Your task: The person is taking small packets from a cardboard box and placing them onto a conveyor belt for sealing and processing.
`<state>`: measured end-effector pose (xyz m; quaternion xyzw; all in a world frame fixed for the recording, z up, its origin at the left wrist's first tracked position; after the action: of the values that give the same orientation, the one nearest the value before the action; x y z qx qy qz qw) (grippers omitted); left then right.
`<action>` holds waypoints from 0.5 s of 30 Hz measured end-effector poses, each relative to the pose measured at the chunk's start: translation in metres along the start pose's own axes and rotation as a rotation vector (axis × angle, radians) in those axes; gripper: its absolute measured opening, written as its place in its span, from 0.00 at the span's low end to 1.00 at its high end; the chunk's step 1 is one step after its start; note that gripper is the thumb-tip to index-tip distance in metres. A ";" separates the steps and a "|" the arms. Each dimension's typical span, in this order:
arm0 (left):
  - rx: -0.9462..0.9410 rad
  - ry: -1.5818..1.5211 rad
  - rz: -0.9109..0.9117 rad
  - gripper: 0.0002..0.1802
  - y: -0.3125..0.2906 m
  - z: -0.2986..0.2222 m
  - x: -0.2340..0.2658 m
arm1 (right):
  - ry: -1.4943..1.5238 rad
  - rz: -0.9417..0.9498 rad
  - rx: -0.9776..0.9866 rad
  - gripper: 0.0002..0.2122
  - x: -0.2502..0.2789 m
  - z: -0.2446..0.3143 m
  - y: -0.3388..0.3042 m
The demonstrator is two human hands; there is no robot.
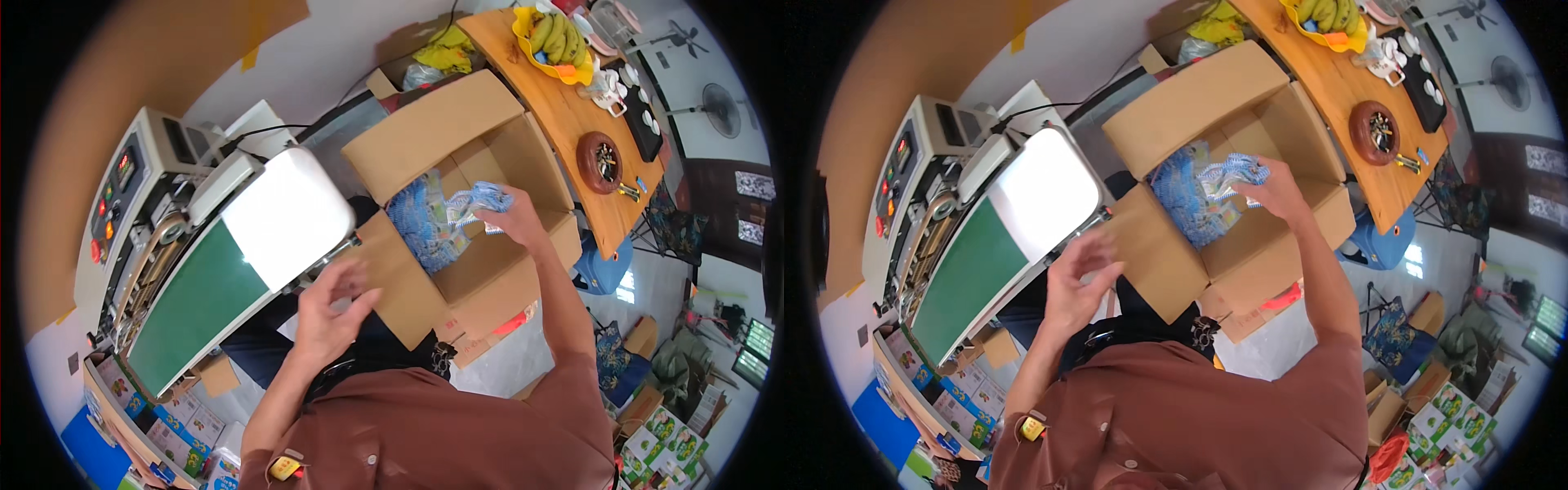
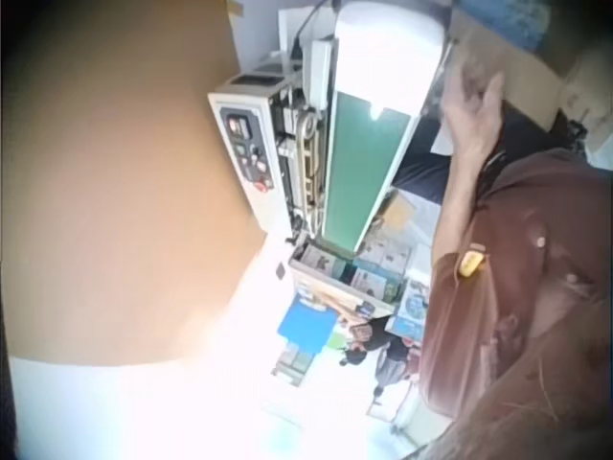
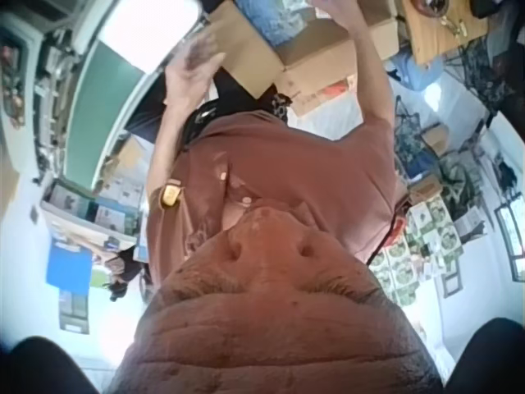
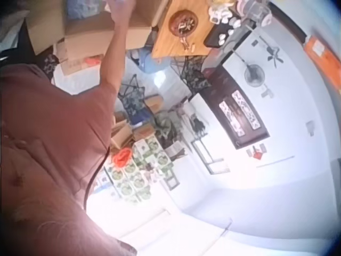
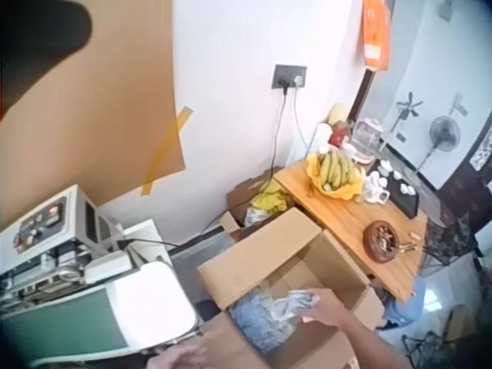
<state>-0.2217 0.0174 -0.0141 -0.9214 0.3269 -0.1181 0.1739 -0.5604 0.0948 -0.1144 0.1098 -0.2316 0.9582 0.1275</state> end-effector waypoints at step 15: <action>-0.710 0.343 -0.287 0.30 0.040 -0.034 0.122 | 0.217 0.190 0.715 0.27 -0.213 0.218 0.016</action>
<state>-0.1630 -0.0984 0.0135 -0.9272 0.2400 -0.1728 -0.2298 -0.3311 -0.0625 0.0110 0.0235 0.1228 0.9920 0.0156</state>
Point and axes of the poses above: each hand's wrist, its own y-axis towards the middle knuckle, its own x-axis out of the back of the hand, z = x × y, the point moved 6 cm from there along y, towards the middle knuckle
